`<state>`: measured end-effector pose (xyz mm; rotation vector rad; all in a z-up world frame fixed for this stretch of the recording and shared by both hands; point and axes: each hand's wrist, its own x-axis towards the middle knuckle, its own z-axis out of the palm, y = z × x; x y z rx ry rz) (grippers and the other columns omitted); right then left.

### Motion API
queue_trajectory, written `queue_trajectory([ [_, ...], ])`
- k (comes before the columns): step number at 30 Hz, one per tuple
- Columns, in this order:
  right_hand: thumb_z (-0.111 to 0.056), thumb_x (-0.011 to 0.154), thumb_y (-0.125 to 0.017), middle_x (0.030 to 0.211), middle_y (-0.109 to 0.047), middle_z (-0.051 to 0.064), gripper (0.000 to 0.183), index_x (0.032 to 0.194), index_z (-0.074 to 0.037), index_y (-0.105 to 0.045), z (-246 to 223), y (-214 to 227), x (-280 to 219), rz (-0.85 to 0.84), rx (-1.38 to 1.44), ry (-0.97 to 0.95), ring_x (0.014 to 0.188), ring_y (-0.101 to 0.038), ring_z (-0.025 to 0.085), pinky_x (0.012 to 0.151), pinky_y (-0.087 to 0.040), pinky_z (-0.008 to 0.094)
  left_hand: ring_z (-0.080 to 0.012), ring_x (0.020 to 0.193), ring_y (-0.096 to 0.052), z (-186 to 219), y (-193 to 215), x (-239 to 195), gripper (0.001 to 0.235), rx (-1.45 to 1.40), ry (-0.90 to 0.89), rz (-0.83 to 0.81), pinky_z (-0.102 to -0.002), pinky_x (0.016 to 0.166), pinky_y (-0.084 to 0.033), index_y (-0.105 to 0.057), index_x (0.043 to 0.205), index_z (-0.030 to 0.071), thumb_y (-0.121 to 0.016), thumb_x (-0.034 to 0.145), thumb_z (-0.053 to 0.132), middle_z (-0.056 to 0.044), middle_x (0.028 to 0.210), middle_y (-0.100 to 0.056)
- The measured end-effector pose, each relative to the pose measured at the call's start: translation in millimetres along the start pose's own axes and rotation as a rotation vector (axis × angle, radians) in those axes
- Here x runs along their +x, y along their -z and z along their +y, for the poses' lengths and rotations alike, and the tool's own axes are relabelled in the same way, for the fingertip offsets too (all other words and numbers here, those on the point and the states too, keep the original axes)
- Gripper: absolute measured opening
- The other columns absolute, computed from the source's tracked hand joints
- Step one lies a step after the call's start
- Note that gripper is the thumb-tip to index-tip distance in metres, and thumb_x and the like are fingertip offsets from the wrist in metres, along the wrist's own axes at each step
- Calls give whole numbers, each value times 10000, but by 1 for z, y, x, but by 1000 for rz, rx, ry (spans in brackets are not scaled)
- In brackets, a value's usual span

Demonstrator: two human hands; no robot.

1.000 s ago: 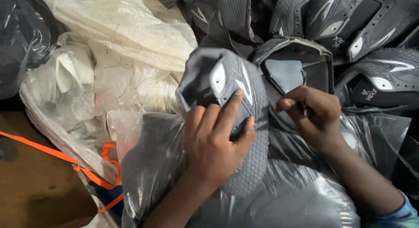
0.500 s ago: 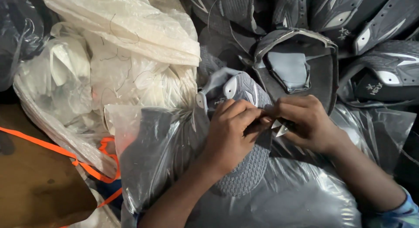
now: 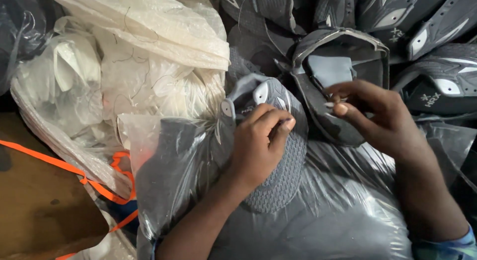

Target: Trimming excess threads and loose material from shoe uppers using a pair of small scissors.

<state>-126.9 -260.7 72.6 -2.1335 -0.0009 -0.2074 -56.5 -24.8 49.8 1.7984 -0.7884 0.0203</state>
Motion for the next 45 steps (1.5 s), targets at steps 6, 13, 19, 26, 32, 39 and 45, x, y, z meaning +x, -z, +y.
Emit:
queue_trajectory([
  [6,-269,810,-779,936,-736,82,368,1138,-104,-754,-25,-8,11,-194,-290,75,782,-746,205,634,-583,333,-247,861,-714,0,1,2,123,12,-36,40,-354,728,-555,-700,1015,40,-669,1013,159,-83,979,-690],
  [13,-224,827,-785,888,-766,53,264,1039,-74,-733,-20,-12,7,-177,-249,106,774,-774,189,644,-600,325,-208,859,-701,-2,2,1,108,-8,-88,21,-328,734,-541,-702,1007,44,-683,1021,149,-63,964,-683],
  [19,-188,833,-782,866,-781,58,255,1046,-62,-718,-19,-4,9,-161,-153,-29,746,-783,149,614,-604,319,-63,745,-565,-8,-2,-1,138,-274,47,61,-232,639,-453,-686,1015,15,-683,1019,153,-17,939,-646],
  [26,-338,832,-784,1032,-786,86,688,1450,-135,-559,-20,-14,12,-429,-138,2,890,-754,211,735,-602,374,-53,747,-522,-22,8,-1,171,-612,163,127,-221,675,-452,-603,1050,31,-556,1132,173,7,876,-596],
  [32,-408,820,-725,1185,-805,-11,708,1504,-325,-559,-22,-23,17,-748,-347,-220,883,-792,198,772,-637,383,-178,879,-552,-73,83,22,269,-265,-191,667,-300,785,-502,-489,1193,4,-651,1177,219,-79,1024,-558],
  [39,-400,844,-737,1093,-848,-27,679,1502,-370,-570,-40,-26,23,-754,-438,-379,805,-794,193,779,-657,364,-336,790,-678,-38,90,39,507,393,764,-363,-517,715,-581,-694,1187,171,-463,1047,600,-195,885,-674],
  [45,-303,827,-736,1123,-809,22,524,1334,-199,-653,-7,-18,20,-620,-314,-31,866,-789,199,757,-614,347,-150,820,-720,-76,75,25,556,96,348,-116,-335,726,-559,-700,1173,64,-589,968,569,-29,939,-747],
])
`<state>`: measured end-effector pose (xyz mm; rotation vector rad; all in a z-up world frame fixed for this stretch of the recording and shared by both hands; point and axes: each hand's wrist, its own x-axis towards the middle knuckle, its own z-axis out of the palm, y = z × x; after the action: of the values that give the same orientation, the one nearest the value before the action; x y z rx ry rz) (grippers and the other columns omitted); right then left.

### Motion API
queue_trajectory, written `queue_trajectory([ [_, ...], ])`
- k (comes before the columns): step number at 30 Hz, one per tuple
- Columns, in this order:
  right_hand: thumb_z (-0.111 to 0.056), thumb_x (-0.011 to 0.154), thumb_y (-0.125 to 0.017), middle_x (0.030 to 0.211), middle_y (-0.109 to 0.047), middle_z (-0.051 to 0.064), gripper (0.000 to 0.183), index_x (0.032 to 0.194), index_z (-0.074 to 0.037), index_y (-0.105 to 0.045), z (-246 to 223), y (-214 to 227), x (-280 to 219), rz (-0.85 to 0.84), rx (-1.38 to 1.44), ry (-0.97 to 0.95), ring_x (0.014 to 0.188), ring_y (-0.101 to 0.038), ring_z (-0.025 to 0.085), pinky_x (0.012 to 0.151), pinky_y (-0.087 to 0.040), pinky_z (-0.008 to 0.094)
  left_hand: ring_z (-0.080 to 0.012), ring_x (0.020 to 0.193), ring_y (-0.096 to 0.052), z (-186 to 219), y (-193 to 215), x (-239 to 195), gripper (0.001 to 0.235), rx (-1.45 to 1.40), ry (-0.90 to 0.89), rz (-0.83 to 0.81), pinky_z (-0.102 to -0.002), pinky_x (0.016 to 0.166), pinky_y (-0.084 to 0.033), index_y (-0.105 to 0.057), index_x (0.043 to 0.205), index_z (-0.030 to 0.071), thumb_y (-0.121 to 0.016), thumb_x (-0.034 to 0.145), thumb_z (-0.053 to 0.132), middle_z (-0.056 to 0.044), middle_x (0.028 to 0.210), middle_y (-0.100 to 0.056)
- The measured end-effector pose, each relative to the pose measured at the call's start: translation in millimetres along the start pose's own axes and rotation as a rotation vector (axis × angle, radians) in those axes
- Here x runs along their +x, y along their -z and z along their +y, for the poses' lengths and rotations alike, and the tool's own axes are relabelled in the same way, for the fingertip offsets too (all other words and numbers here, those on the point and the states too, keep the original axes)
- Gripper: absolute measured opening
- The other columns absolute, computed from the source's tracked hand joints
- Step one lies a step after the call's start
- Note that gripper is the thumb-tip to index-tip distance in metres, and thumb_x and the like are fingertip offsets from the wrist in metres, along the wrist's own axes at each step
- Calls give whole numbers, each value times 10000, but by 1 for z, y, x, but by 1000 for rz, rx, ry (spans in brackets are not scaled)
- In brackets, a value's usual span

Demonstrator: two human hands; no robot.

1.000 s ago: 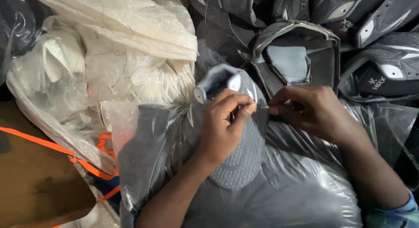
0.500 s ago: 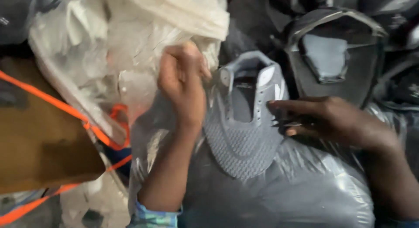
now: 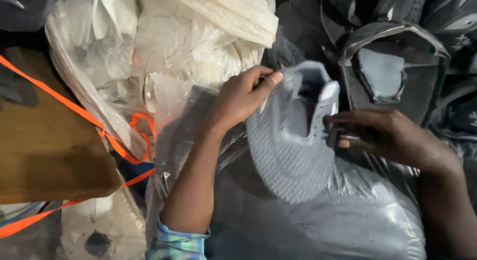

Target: Trimming excess threads and loose material from shoe uppers using a pair of small scissors.

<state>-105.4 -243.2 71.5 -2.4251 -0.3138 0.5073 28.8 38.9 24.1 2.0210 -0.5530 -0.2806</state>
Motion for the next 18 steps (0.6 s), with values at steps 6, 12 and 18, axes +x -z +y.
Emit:
queue_trajectory([
  [6,-192,780,-797,1008,-767,71,338,1059,-47,-676,19,-5,3,258,11,192,913,-766,239,769,-598,364,-115,1103,-657,-23,-36,14,453,-683,-86,-64,-264,983,-509,-702,1331,30,-691,1023,362,-28,1189,-742],
  [12,-208,805,-795,1004,-751,97,341,1090,-56,-686,-5,-9,8,304,-41,49,875,-752,230,727,-597,366,-264,1236,-586,-26,-25,16,684,-1065,157,-253,-396,1047,-480,-526,1504,44,-784,884,172,-160,1376,-619],
  [18,-236,989,-679,1150,-732,106,395,1353,-92,-634,-51,31,25,477,51,-86,847,-653,205,683,-520,337,-327,1666,-191,29,-15,-12,1043,-939,-366,74,-442,1352,-269,-180,1695,67,-625,772,-130,-215,1773,-196],
])
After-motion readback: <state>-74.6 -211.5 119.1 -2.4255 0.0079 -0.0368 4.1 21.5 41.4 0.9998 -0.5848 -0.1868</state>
